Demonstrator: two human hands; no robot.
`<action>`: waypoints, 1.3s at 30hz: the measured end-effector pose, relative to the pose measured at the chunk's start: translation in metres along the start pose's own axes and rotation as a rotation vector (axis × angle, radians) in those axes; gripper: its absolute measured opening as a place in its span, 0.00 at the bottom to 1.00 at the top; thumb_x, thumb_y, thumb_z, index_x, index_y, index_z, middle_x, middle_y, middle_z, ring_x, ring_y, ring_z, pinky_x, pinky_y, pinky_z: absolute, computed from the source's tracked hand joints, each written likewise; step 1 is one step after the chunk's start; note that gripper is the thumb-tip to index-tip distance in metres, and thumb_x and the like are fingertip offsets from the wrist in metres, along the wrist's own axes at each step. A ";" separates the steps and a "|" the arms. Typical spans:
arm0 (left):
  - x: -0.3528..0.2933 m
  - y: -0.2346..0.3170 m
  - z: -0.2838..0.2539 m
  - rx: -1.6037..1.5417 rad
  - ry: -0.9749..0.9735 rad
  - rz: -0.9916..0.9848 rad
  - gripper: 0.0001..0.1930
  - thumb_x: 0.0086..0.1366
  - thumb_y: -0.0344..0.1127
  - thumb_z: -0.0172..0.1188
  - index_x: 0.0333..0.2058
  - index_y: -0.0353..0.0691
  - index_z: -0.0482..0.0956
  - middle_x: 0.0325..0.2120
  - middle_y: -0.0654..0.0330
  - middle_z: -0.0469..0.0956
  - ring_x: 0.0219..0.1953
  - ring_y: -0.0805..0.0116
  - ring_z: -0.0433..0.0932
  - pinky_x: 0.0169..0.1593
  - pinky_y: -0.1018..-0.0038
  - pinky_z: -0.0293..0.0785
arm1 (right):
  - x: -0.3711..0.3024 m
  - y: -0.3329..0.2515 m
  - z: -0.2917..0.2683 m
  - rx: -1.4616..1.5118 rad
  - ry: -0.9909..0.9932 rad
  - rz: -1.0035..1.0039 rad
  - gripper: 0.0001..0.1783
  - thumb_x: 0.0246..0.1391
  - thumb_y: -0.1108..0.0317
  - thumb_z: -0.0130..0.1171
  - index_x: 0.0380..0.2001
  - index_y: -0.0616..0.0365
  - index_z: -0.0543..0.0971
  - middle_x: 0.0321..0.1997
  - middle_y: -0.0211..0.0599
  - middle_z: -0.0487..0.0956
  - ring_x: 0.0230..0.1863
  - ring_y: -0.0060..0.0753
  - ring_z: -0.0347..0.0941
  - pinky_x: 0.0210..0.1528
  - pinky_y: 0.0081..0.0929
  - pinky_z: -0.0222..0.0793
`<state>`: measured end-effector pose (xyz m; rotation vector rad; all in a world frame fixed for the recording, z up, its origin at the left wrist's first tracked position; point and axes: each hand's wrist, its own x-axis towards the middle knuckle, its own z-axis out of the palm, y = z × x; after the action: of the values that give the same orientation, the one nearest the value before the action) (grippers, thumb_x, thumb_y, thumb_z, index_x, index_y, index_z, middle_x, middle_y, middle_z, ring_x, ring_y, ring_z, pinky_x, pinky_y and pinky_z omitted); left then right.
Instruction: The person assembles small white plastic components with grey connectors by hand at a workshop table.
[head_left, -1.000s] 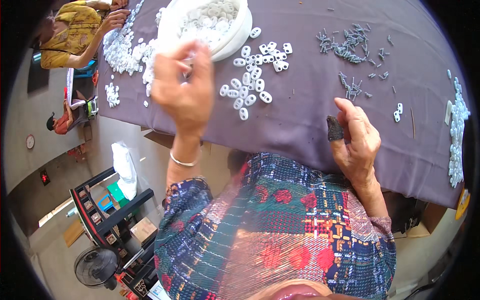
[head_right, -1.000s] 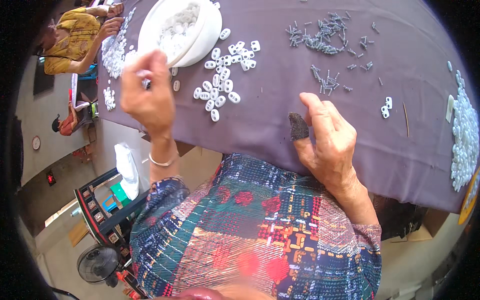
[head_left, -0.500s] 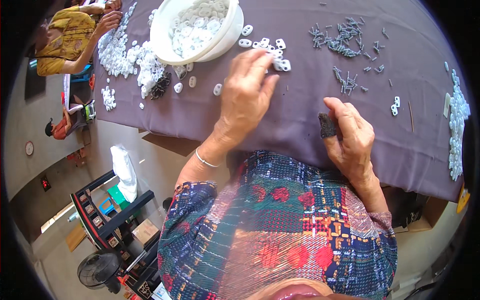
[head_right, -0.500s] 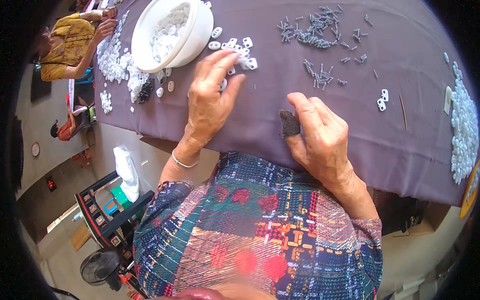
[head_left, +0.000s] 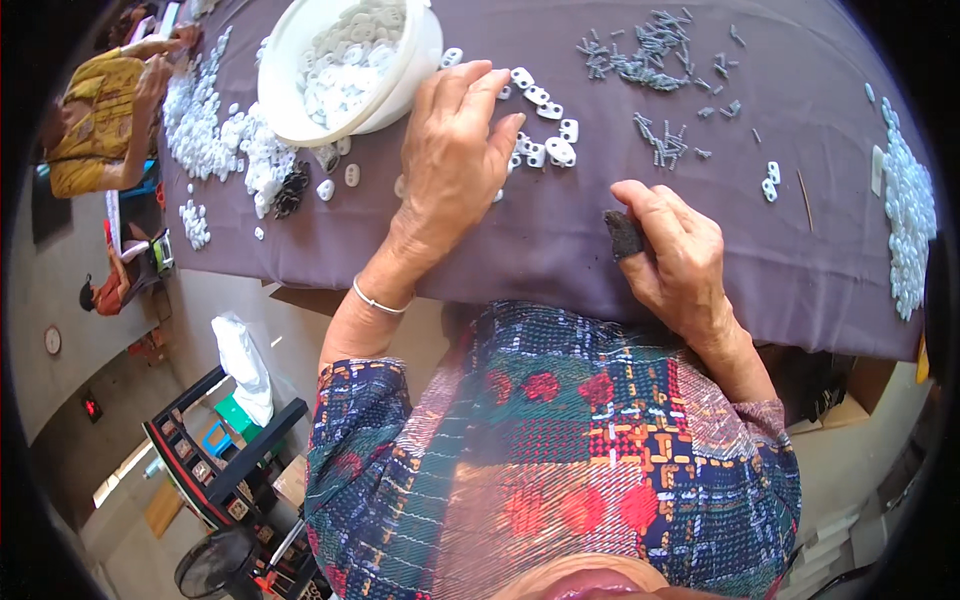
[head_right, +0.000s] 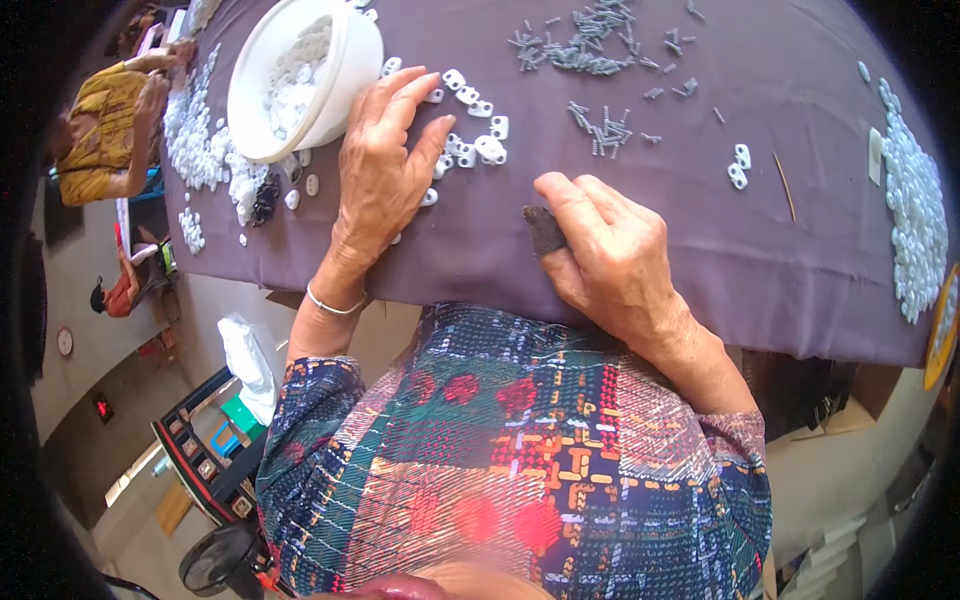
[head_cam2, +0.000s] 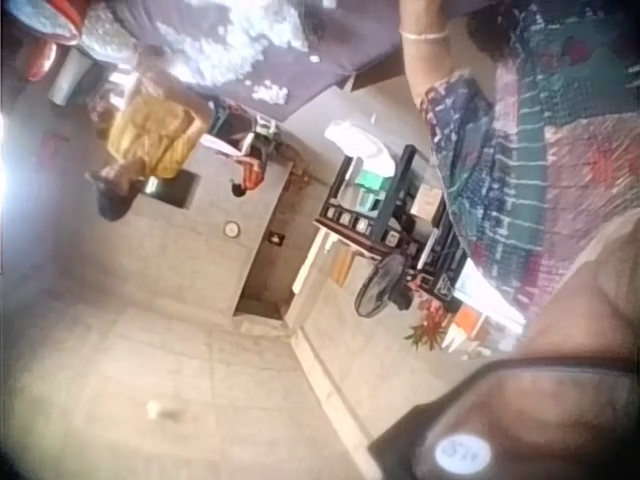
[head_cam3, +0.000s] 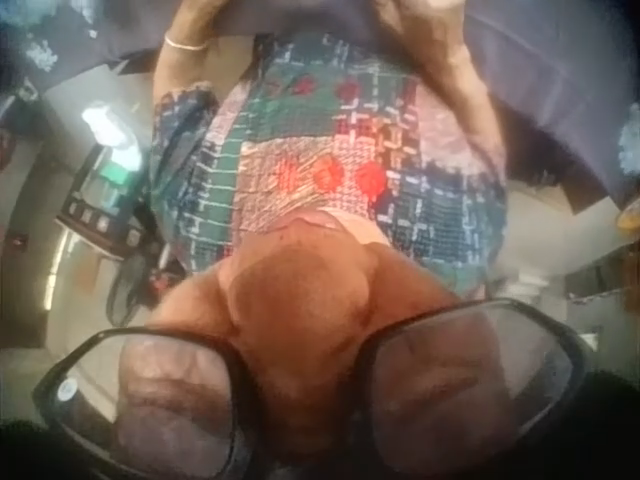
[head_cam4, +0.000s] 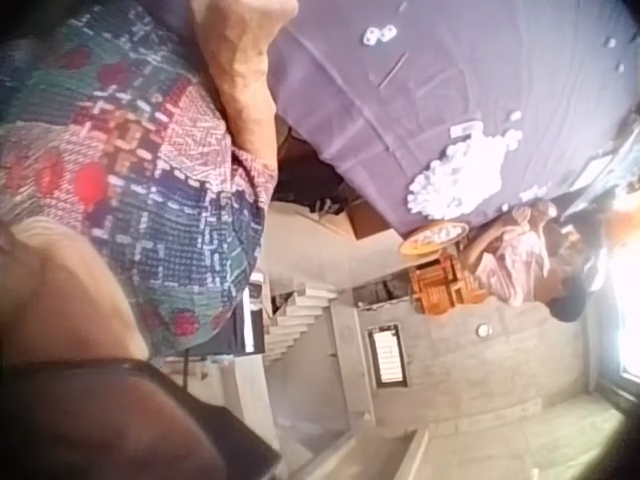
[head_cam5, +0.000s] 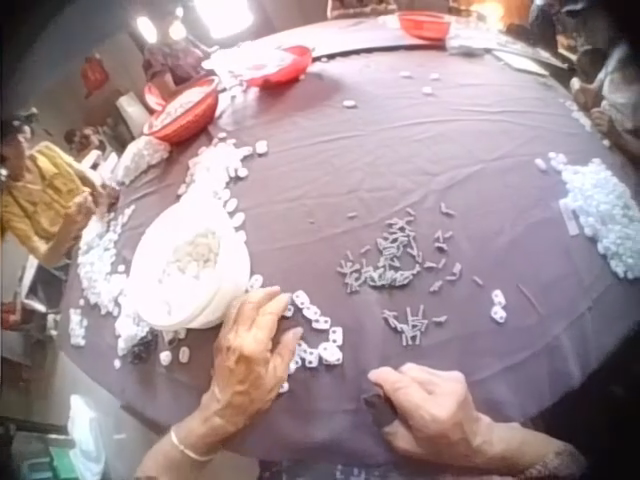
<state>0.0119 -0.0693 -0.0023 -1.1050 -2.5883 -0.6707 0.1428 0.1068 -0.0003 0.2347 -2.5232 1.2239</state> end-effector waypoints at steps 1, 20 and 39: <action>0.001 0.001 0.000 -0.013 -0.001 0.004 0.16 0.48 0.28 0.61 0.39 0.35 0.74 0.39 0.53 0.72 0.42 0.55 0.70 0.45 0.67 0.68 | 0.001 0.000 0.000 0.005 -0.009 -0.011 0.19 0.36 0.81 0.56 0.37 0.67 0.72 0.22 0.41 0.69 0.21 0.38 0.67 0.25 0.27 0.64; -0.003 0.022 0.004 -0.182 -0.045 0.096 0.12 0.44 0.30 0.64 0.30 0.38 0.75 0.27 0.59 0.74 0.31 0.58 0.71 0.37 0.67 0.68 | 0.007 -0.015 -0.033 -0.021 -0.138 0.065 0.15 0.39 0.80 0.55 0.36 0.67 0.72 0.24 0.44 0.70 0.23 0.41 0.69 0.27 0.29 0.65; -0.013 0.059 -0.009 -0.540 -0.255 0.020 0.07 0.51 0.20 0.58 0.31 0.33 0.73 0.27 0.56 0.74 0.28 0.63 0.74 0.35 0.73 0.70 | 0.041 0.028 -0.046 -0.420 -0.193 0.062 0.16 0.35 0.78 0.52 0.34 0.59 0.73 0.30 0.39 0.71 0.31 0.44 0.71 0.32 0.35 0.67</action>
<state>0.0644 -0.0462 0.0185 -1.4459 -2.6681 -1.3598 0.1062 0.1600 0.0201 0.1798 -2.8995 0.6896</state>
